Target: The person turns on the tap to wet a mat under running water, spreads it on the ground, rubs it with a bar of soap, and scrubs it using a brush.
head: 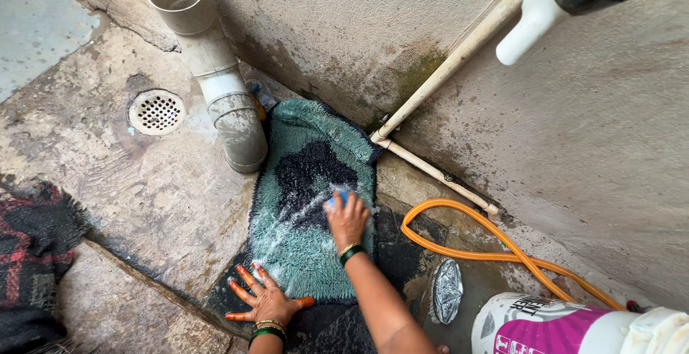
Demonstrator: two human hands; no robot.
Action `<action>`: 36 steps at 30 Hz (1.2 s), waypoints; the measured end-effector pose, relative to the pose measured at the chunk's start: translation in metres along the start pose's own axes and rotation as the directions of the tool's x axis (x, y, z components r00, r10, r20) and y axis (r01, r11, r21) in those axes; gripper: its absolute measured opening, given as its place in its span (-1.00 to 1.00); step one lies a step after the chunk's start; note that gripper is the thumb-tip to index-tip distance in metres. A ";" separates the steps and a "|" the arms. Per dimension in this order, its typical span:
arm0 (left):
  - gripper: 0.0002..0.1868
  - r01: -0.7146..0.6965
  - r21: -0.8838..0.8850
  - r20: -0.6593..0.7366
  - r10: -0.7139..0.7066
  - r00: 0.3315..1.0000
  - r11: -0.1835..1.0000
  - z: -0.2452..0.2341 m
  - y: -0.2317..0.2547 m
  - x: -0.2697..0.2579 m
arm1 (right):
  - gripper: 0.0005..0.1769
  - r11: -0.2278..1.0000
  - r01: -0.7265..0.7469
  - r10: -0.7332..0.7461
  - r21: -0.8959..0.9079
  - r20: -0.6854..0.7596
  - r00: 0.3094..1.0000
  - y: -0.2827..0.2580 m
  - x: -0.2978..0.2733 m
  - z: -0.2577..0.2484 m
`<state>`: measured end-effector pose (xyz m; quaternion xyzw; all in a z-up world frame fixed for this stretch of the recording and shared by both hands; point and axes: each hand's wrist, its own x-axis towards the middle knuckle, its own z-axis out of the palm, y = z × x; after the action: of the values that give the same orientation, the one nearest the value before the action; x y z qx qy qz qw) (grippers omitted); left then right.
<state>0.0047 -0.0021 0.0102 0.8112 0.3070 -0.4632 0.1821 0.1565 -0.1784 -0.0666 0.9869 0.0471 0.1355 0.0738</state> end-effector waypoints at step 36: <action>-0.76 -0.786 0.488 -0.285 0.921 0.267 0.379 0.065 0.028 0.056 | -0.53 0.675 0.636 -0.650 0.375 -0.106 0.753 0.002 -0.018 -0.008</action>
<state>0.0033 -0.0427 -0.0705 0.9511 -0.2085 -0.0862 0.2108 0.1369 -0.1817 -0.0639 0.9035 0.4153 0.0708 -0.0793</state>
